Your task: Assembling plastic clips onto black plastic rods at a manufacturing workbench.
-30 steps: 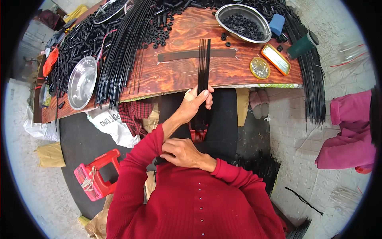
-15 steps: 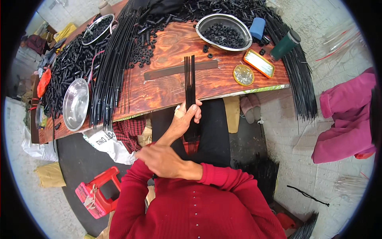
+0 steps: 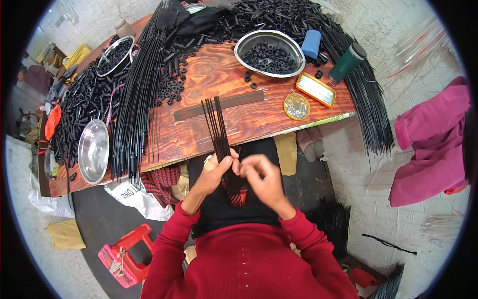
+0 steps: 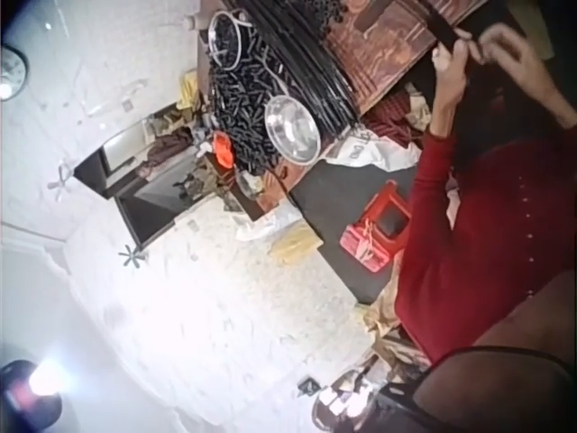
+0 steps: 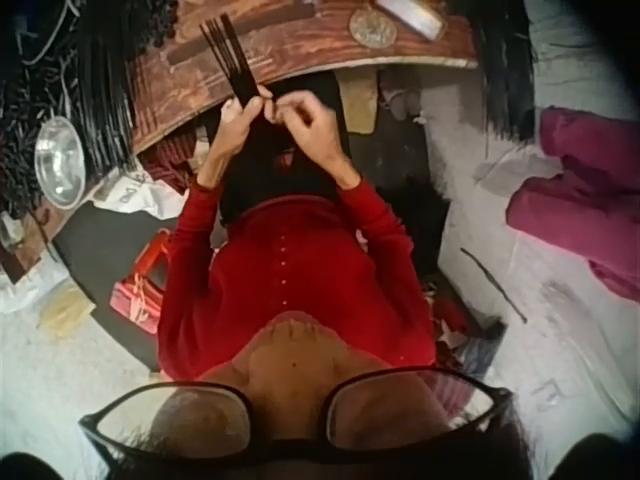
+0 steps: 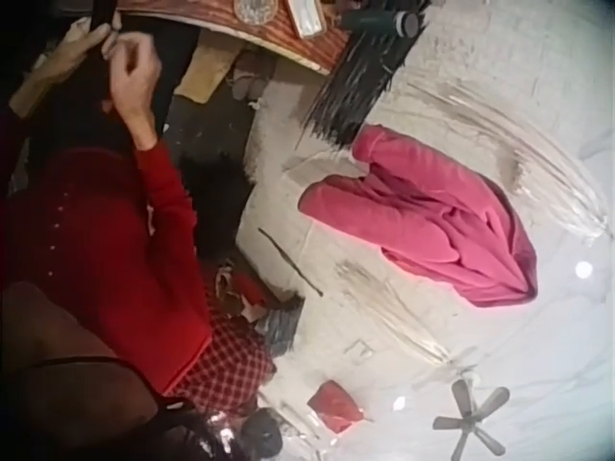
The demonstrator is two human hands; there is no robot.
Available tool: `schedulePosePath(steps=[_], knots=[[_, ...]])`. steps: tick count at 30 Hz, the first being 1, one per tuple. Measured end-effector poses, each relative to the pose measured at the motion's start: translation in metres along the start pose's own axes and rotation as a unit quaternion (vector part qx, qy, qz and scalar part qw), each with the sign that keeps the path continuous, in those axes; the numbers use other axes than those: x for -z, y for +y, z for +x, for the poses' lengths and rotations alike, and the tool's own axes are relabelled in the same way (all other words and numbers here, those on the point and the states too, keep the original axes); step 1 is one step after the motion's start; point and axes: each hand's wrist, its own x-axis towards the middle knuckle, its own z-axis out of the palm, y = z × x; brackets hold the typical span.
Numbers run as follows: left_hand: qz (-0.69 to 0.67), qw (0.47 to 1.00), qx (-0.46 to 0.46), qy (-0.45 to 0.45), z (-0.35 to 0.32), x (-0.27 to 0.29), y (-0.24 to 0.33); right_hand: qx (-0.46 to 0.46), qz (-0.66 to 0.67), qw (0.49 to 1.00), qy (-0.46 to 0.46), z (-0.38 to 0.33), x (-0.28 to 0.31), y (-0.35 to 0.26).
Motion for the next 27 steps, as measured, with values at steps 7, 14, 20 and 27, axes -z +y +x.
schedulePosePath(steps=[7, 14, 20, 27], knots=[[0.056, 0.998, -0.012, 0.000, -0.006, -0.016, 0.004, -0.066, 0.054, 0.985, -0.151, 0.056, 0.005, -0.035], [0.138, 0.983, 0.120, 0.027, -0.021, 0.005, 0.016, 0.024, 0.145, 0.976, -0.160, 0.062, -0.014, -0.021], [0.177, 0.982, 0.067, 0.000, -0.014, 0.021, 0.116, -0.010, 0.222, 0.952, -0.210, 0.060, -0.012, -0.022], [0.254, 0.963, 0.019, -0.090, 0.040, -0.040, 0.162, -0.050, 0.212, 0.943, -0.253, 0.066, -0.009, -0.030]])
